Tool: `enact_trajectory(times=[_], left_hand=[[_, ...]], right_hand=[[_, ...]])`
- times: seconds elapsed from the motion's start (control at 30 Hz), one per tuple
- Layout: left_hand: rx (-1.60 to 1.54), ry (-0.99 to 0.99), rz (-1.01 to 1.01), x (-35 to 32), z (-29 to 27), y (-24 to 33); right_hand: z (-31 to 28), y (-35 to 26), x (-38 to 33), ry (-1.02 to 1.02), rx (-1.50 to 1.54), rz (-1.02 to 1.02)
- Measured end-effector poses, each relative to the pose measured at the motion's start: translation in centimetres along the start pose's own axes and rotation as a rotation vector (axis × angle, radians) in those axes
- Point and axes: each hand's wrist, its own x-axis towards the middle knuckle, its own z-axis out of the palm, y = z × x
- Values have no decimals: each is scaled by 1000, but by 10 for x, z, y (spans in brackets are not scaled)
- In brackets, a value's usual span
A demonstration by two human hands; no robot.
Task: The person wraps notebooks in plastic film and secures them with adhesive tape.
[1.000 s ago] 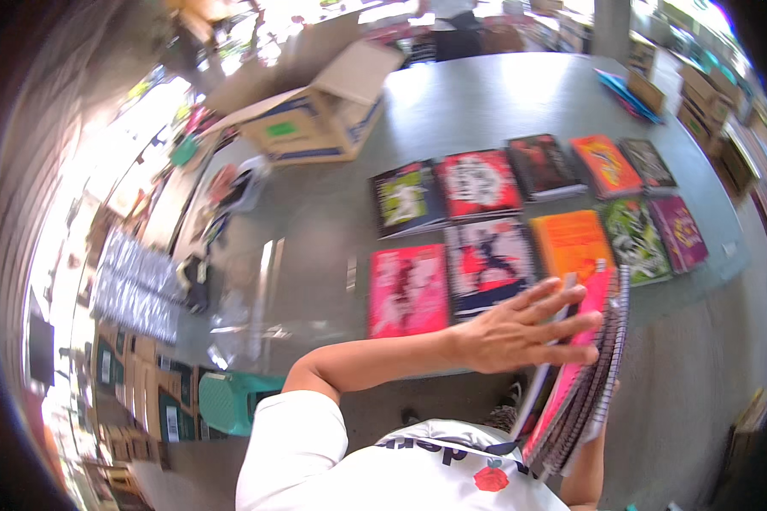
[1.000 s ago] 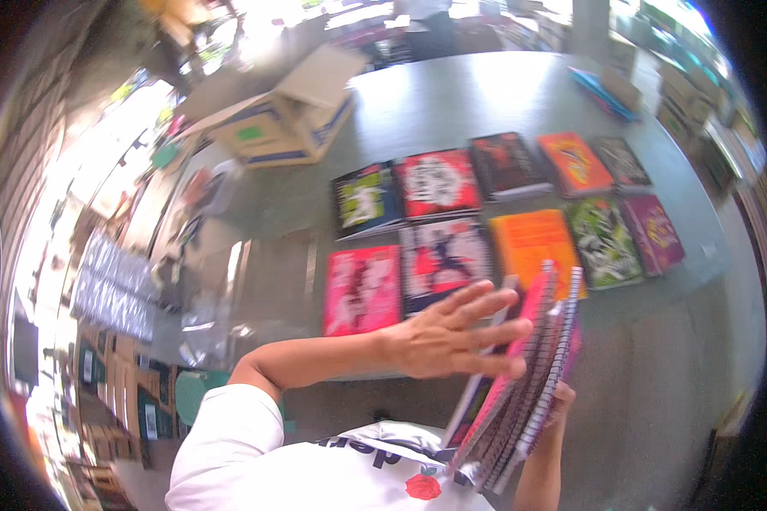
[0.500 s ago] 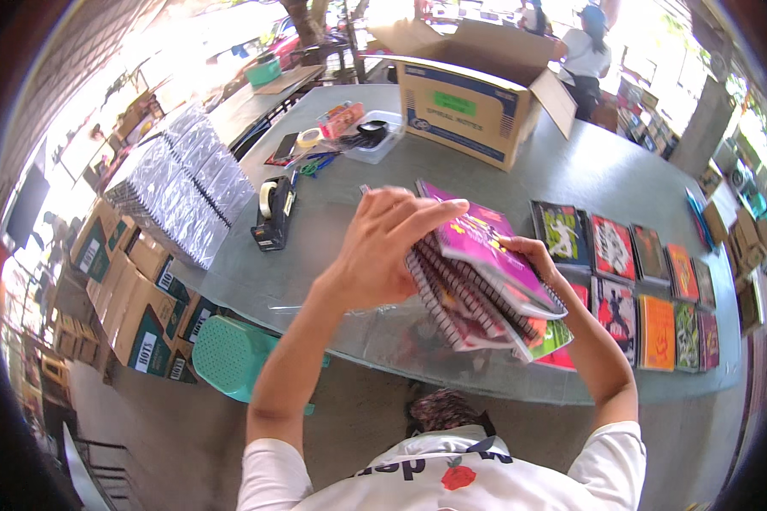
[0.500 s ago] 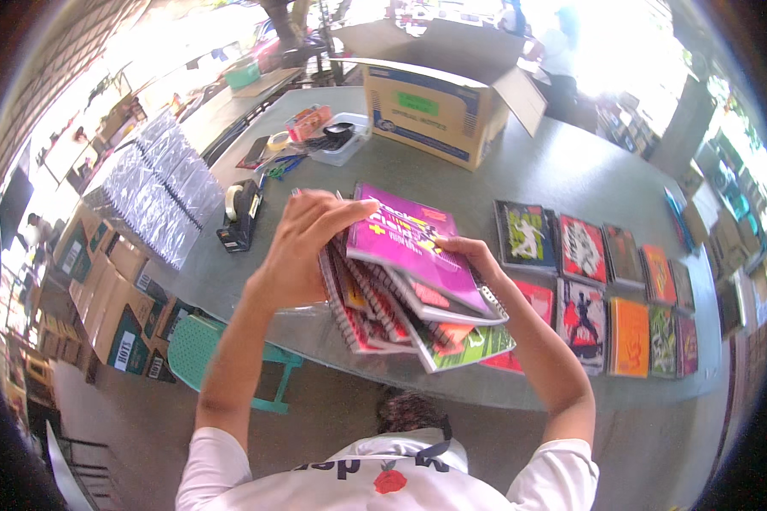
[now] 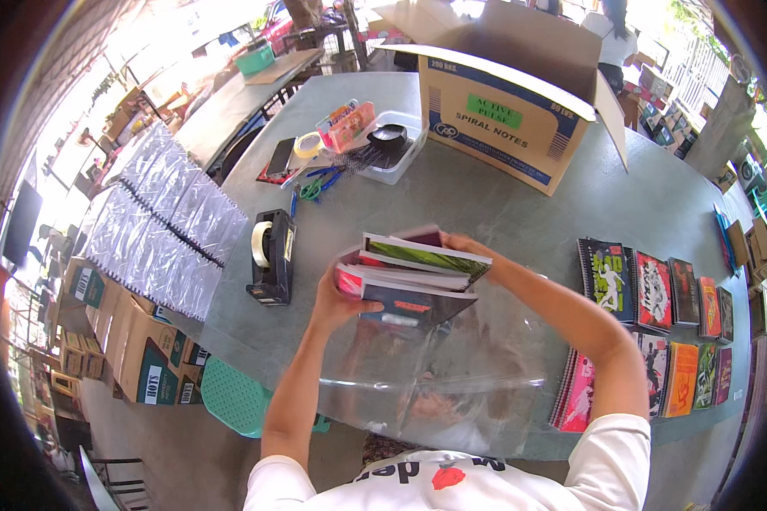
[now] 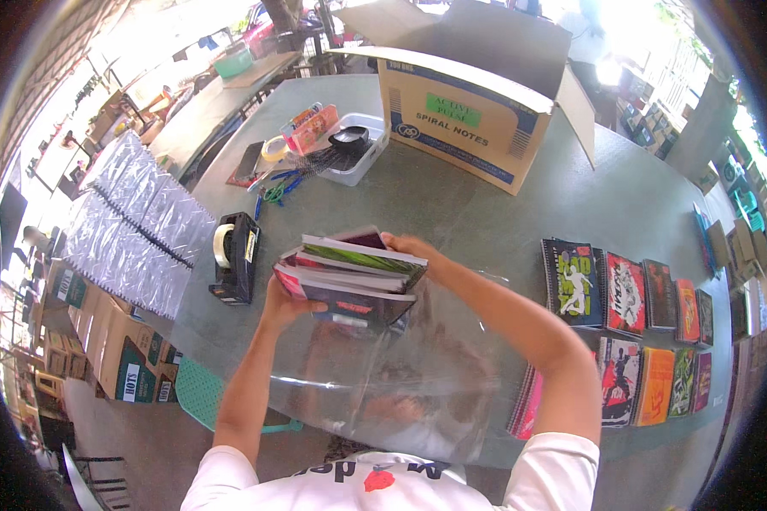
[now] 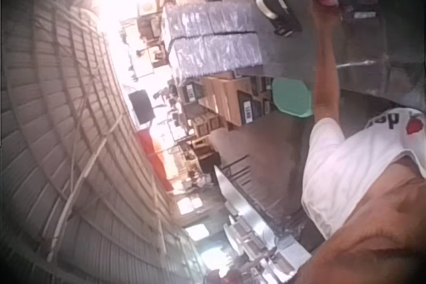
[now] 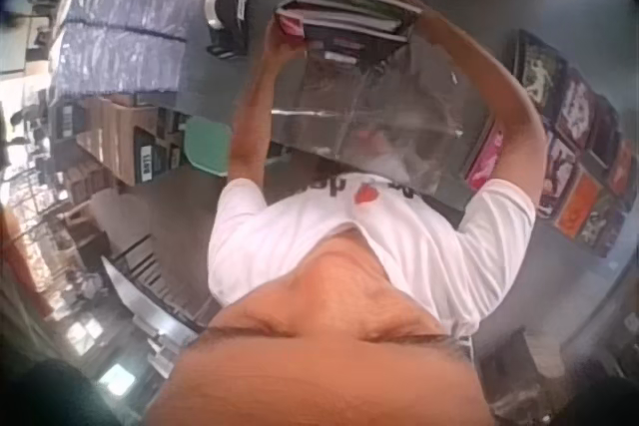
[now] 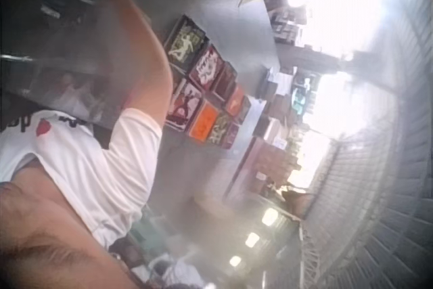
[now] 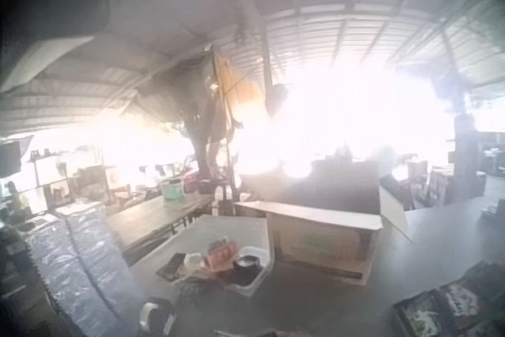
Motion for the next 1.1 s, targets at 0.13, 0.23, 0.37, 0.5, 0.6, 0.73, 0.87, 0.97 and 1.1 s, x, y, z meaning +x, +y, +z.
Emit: enact_trajectory(times=[0.13,0.23,0.37,0.5,0.6,0.73,0.87,0.97,1.1], left_hand=[[-238,133,14,-14,-12,-4],[-402,119,-121,-11,9,-16],[-288,129,81,-8,20,0],[-370,-15,100,-9,4,-9],[-365,-40,6,-16,7,3],[-247,-34,-17,-18,5,-4],[-242,-59,178,-20,-9,1],[-203,-106,155,-22,1,7],[-121,-244,92,-22,-4,7]], right_hand=[[50,-9,-32,-49,732,-159],[90,33,-46,353,353,-524],[115,6,-37,579,571,-223],[108,0,-57,661,317,-557],[127,9,-51,757,114,-606],[139,11,-46,736,193,-260],[154,-17,-56,966,260,-680],[157,-10,-62,932,156,-445],[165,-4,-70,998,162,-463]])
